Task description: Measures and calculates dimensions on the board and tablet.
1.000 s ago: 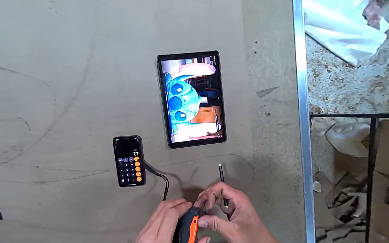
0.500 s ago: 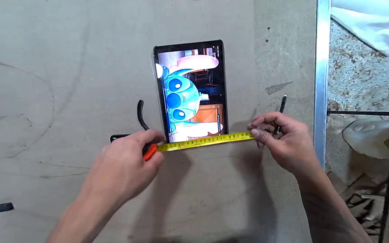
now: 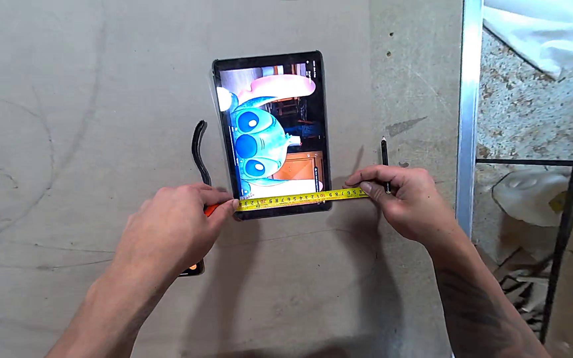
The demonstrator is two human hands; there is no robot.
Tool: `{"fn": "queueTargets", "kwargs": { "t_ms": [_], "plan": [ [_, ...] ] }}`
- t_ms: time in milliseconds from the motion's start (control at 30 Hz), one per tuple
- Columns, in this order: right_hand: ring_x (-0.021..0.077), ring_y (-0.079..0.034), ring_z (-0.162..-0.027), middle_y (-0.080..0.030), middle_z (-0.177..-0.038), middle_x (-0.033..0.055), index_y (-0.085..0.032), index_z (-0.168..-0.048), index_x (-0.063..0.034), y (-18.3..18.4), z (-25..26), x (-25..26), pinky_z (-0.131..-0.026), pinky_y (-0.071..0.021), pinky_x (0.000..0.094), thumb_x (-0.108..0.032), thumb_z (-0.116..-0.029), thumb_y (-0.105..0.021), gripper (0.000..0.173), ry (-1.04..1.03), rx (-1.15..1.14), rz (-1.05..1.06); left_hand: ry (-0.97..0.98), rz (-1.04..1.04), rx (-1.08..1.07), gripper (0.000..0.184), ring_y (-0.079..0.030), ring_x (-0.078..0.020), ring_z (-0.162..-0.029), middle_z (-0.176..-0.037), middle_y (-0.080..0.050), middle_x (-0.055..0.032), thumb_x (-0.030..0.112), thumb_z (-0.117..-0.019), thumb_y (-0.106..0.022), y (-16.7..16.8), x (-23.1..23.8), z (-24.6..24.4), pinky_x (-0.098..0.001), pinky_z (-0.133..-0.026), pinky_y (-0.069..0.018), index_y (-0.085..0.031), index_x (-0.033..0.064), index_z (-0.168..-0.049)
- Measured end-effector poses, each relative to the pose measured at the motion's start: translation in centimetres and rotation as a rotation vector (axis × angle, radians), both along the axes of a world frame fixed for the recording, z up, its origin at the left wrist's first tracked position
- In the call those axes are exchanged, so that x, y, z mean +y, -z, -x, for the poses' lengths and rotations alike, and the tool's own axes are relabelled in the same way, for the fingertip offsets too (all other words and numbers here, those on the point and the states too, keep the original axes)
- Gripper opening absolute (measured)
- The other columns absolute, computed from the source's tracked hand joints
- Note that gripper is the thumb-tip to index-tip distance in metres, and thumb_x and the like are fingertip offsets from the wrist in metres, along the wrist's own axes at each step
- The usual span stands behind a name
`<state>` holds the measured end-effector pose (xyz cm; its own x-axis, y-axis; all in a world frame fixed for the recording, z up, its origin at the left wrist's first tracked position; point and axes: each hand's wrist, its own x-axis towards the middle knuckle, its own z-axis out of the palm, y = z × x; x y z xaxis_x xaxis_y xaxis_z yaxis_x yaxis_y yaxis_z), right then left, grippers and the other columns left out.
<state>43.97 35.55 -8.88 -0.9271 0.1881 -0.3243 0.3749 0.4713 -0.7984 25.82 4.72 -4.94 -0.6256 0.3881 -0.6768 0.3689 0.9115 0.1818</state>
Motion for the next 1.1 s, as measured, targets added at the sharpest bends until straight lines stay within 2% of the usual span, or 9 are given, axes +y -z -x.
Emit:
{"fn": "queueTargets", "kwargs": {
  "t_ms": [100,233,333,467,567,767,933,1100],
  "plan": [
    [0.0009,-0.070,-0.092,-0.076,-0.107,-0.0085,-0.077,-0.109,-0.0180,0.3,0.1,0.4,-0.078,-0.0600,0.0243,-0.002,-0.1007,-0.055,0.028,-0.038,0.007,-0.001,0.010,0.008,-0.016,0.034,-0.070,-0.0206,-0.112,-0.129,-0.071,0.0097,0.052,-0.1030,-0.051,0.1,-0.1,0.0,-0.0617,-0.084,-0.0558,-0.077,0.0377,-0.119],
    [0.0013,-0.070,-0.095,-0.076,-0.108,-0.0083,-0.077,-0.109,-0.0186,1.2,0.1,0.8,-0.083,-0.0603,0.0249,-0.004,-0.0994,-0.055,0.028,-0.019,0.030,0.037,0.033,-0.047,-0.035,0.033,-0.070,-0.0202,-0.111,-0.127,-0.071,0.0074,0.049,-0.1037,-0.052,0.5,-0.6,0.6,-0.0599,-0.084,-0.0565,-0.078,0.0348,-0.119],
    [0.0026,-0.071,-0.095,-0.077,-0.108,-0.0067,-0.077,-0.110,-0.0168,1.4,0.3,1.0,-0.083,-0.0608,0.0250,-0.002,-0.0993,-0.056,0.028,-0.012,0.030,0.082,0.039,-0.046,-0.046,0.030,-0.071,-0.0183,-0.109,-0.125,-0.072,0.0086,0.049,-0.1032,-0.054,0.7,-0.6,1.0,-0.0585,-0.084,-0.0574,-0.078,0.0361,-0.115],
    [0.0034,-0.071,-0.092,-0.077,-0.105,-0.0061,-0.077,-0.108,-0.0167,1.1,0.8,1.3,-0.081,-0.0608,0.0254,0.000,-0.0984,-0.057,0.028,-0.006,-0.035,0.109,0.020,0.014,-0.098,0.030,-0.070,-0.0181,-0.112,-0.127,-0.071,0.0087,0.051,-0.1029,-0.054,0.5,-0.2,1.5,-0.0597,-0.088,-0.0563,-0.078,0.0365,-0.116],
    [0.0036,-0.071,-0.089,-0.077,-0.102,-0.0061,-0.078,-0.106,-0.0173,0.8,1.0,1.3,-0.079,-0.0608,0.0257,0.001,-0.0979,-0.058,0.028,-0.006,-0.070,0.113,-0.008,0.050,-0.114,0.030,-0.071,-0.0177,-0.109,-0.124,-0.073,0.0095,0.052,-0.1021,-0.055,0.3,0.0,1.4,-0.0598,-0.085,-0.0564,-0.078,0.0382,-0.114],
    [0.0033,-0.071,-0.089,-0.077,-0.103,-0.0068,-0.078,-0.106,-0.0174,1.0,0.7,1.2,-0.078,-0.0607,0.0254,0.000,-0.0975,-0.058,0.027,-0.006,-0.059,0.105,-0.021,0.076,-0.128,0.030,-0.071,-0.0195,-0.109,-0.125,-0.072,0.0090,0.052,-0.1022,-0.055,0.2,0.3,1.2,-0.0602,-0.085,-0.0562,-0.079,0.0371,-0.114],
    [0.0029,-0.071,-0.089,-0.077,-0.103,-0.0073,-0.077,-0.106,-0.0176,1.2,0.5,1.1,-0.078,-0.0609,0.0254,-0.001,-0.0973,-0.058,0.027,-0.019,-0.036,0.107,0.005,0.068,-0.116,0.030,-0.071,-0.0173,-0.105,-0.122,-0.073,0.0099,0.053,-0.1022,-0.055,0.3,0.1,1.3,-0.0583,-0.083,-0.0569,-0.079,0.0382,-0.113],
    [0.0023,-0.071,-0.089,-0.077,-0.102,-0.0072,-0.077,-0.106,-0.0175,1.2,0.3,1.1,-0.077,-0.0603,0.0242,-0.001,-0.0975,-0.057,0.027,-0.028,-0.018,0.095,0.013,0.068,-0.117,0.030,-0.070,-0.0184,-0.109,-0.124,-0.073,0.0093,0.052,-0.1024,-0.054,0.2,0.2,1.3,-0.0595,-0.086,-0.0558,-0.079,0.0384,-0.113]
  ]
}}
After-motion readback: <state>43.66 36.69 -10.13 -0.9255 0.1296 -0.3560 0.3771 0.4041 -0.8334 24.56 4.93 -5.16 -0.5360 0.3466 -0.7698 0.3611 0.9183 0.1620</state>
